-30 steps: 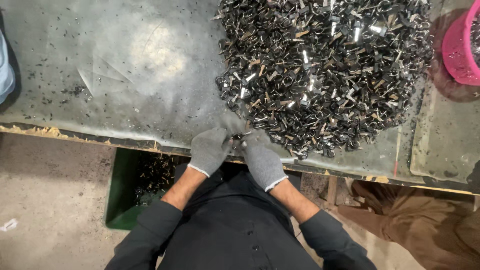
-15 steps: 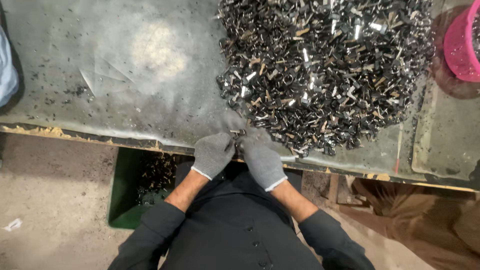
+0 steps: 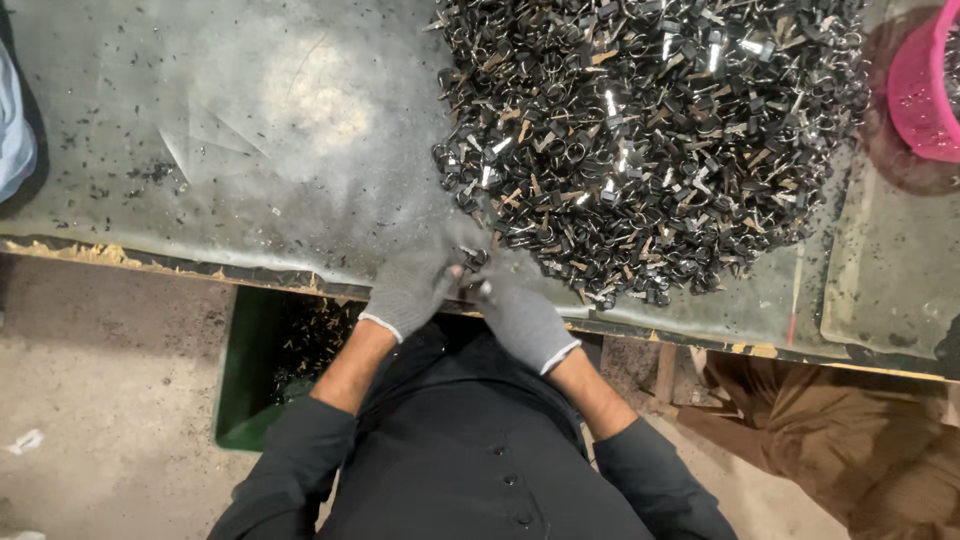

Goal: The person, wearing gloves, sits at a workbench in front of a large pile of small black metal pieces. They pick up individual pieces, briefly handle and look at each one, and place selected pieces into a pink bucket beside the pile, repeating this sorting cycle throughout the clip.

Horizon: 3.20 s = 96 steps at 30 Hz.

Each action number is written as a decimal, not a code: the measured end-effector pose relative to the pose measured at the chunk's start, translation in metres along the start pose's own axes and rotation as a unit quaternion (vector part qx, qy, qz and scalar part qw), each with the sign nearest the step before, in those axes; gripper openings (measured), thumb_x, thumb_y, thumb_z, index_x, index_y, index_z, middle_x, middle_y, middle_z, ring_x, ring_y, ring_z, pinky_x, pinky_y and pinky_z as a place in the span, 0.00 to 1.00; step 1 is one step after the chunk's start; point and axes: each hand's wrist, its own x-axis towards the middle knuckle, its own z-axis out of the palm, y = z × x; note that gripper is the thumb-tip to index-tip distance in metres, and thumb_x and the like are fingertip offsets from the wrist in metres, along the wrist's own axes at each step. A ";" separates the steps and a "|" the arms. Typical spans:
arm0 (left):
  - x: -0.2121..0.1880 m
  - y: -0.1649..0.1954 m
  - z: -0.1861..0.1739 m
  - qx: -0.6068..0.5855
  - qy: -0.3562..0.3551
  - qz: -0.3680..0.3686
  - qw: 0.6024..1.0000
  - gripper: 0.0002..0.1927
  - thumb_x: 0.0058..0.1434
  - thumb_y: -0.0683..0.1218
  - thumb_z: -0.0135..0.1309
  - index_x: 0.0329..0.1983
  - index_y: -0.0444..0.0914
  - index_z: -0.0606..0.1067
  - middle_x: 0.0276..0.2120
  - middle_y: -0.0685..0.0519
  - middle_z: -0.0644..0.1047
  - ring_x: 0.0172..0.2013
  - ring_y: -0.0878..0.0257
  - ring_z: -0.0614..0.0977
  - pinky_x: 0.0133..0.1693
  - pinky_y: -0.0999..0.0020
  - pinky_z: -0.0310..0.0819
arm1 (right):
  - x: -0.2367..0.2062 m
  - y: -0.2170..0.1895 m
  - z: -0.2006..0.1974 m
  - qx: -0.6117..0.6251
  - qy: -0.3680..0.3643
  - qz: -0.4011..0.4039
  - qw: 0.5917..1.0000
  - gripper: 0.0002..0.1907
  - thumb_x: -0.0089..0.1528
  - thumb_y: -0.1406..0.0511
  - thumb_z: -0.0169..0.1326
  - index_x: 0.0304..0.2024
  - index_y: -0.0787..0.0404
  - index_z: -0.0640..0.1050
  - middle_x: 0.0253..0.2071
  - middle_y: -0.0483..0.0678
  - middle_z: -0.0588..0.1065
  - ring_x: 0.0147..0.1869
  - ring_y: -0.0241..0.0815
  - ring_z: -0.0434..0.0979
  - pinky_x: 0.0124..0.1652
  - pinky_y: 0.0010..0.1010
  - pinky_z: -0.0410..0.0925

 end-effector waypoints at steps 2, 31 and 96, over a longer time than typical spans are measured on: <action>0.012 0.004 -0.001 -0.039 0.079 0.052 0.995 0.12 0.57 0.43 0.61 0.43 0.38 0.76 0.36 0.47 0.80 0.38 0.47 0.82 0.42 0.52 0.76 | 0.002 -0.012 0.007 -0.062 -0.014 -0.014 0.998 0.17 0.62 0.65 0.51 0.53 0.61 0.77 0.44 0.64 0.78 0.47 0.61 0.82 0.48 0.48 0.73; 0.014 0.004 0.025 0.037 0.080 0.064 0.994 0.10 0.56 0.40 0.59 0.42 0.36 0.77 0.31 0.43 0.79 0.34 0.43 0.82 0.38 0.48 0.76 | 0.022 0.009 0.025 -0.165 0.137 -0.010 0.977 0.12 0.62 0.64 0.55 0.42 0.68 0.75 0.42 0.63 0.75 0.45 0.61 0.79 0.39 0.47 0.75; -0.004 0.005 0.040 0.084 0.163 0.069 0.981 0.07 0.56 0.42 0.61 0.36 0.39 0.75 0.27 0.46 0.76 0.31 0.48 0.80 0.34 0.52 0.73 | 0.019 0.017 0.013 -0.149 0.212 -0.141 0.955 0.08 0.62 0.65 0.52 0.40 0.64 0.73 0.48 0.59 0.77 0.48 0.63 0.82 0.43 0.47 0.76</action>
